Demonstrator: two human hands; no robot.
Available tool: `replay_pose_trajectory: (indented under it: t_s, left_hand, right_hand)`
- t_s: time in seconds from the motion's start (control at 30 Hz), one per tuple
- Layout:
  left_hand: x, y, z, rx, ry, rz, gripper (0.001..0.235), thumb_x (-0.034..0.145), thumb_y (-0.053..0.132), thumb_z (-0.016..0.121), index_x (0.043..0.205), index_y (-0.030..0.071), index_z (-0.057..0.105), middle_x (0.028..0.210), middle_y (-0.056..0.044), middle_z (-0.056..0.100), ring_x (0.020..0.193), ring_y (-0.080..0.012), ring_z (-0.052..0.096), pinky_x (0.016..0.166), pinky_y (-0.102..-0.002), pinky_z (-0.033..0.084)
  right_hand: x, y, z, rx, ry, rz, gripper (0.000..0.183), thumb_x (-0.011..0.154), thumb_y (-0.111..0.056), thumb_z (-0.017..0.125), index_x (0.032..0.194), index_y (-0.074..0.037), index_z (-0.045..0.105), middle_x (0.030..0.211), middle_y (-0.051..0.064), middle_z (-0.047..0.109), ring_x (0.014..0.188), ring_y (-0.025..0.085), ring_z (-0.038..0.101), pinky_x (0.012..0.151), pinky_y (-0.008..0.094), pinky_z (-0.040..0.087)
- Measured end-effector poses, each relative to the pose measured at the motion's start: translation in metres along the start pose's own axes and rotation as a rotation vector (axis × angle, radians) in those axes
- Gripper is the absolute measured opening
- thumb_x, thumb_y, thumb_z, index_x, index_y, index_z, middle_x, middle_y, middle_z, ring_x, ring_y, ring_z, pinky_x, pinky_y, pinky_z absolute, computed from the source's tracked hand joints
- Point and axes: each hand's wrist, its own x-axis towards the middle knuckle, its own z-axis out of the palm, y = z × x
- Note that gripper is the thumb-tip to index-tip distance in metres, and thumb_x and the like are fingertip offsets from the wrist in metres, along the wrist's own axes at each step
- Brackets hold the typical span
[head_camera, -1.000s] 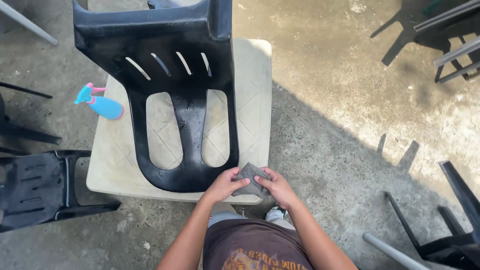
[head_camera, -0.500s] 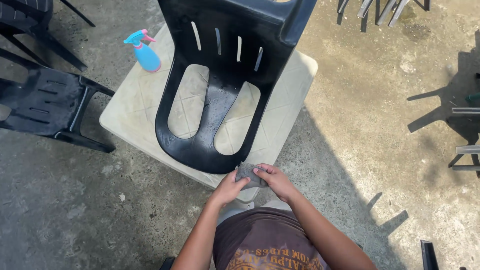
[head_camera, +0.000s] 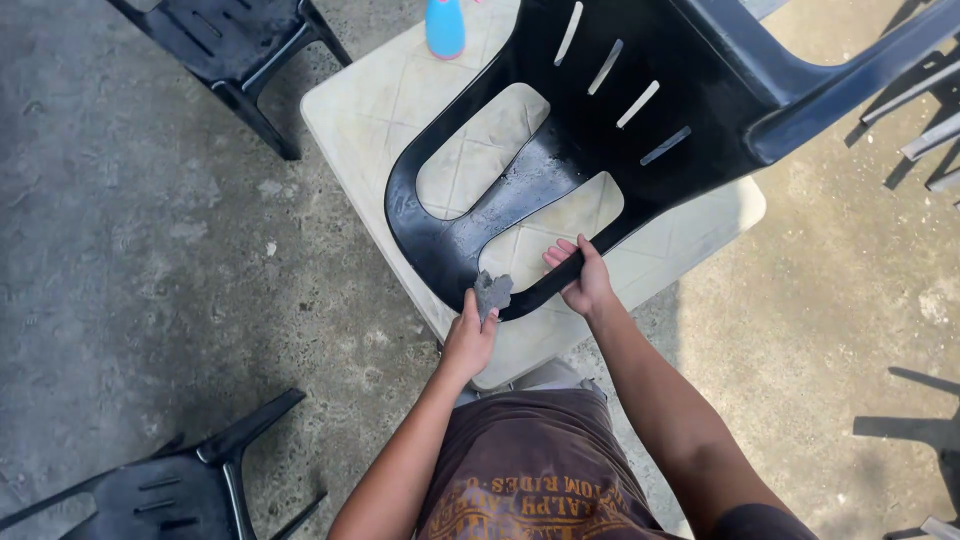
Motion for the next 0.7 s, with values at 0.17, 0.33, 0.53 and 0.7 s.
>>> replay_pose_trajectory:
  t_s: [0.17,0.33,0.53,0.7]
  left_hand:
    - [-0.007,0.047,0.019,0.129,0.005,-0.22,0.041,0.107,0.024,0.053,0.142,0.006,0.042,0.111,-0.03,0.07,0.109,-0.049,0.064,0.089,-0.055,0.048]
    - [-0.022,0.048,0.026,0.083,0.164,-0.105,0.047,0.101,0.015,0.054,0.147,0.011,0.046,0.116,-0.028,0.069,0.109,-0.0473,0.064,0.088,-0.052,0.05]
    - [-0.033,0.039,0.025,0.156,0.203,-0.21,0.055,0.097,0.008,0.053,0.151,0.011,0.044,0.131,-0.024,0.065,0.121,-0.042,0.061,0.1,-0.047,0.049]
    - [-0.057,-0.004,0.073,0.386,-0.14,0.037,0.072,0.091,0.005,0.058,0.156,-0.003,0.03,0.163,-0.025,0.028,0.151,-0.0353,0.027,0.124,-0.038,0.026]
  right_hand:
    - [0.034,0.024,-0.035,0.051,-0.187,0.01,0.03,0.112,-0.039,0.046,0.097,-0.013,0.054,0.096,0.01,0.065,0.102,0.029,0.07,0.087,0.048,0.052]
    - [-0.018,0.013,-0.022,-0.219,-0.135,0.141,0.039,0.106,-0.049,0.035,0.105,-0.014,0.055,0.109,0.01,0.071,0.101,0.024,0.067,0.086,0.045,0.05]
    - [-0.016,0.046,-0.036,-0.495,-0.233,0.439,0.06,0.104,-0.06,0.04,0.126,-0.007,0.057,0.122,0.017,0.064,0.098,0.026,0.067,0.089,0.043,0.055]
    - [0.044,0.095,-0.08,-0.562,-0.354,0.371,0.06,0.105,-0.055,0.053,0.126,0.0,0.06,0.107,0.016,0.07,0.096,0.029,0.069,0.089,0.046,0.056]
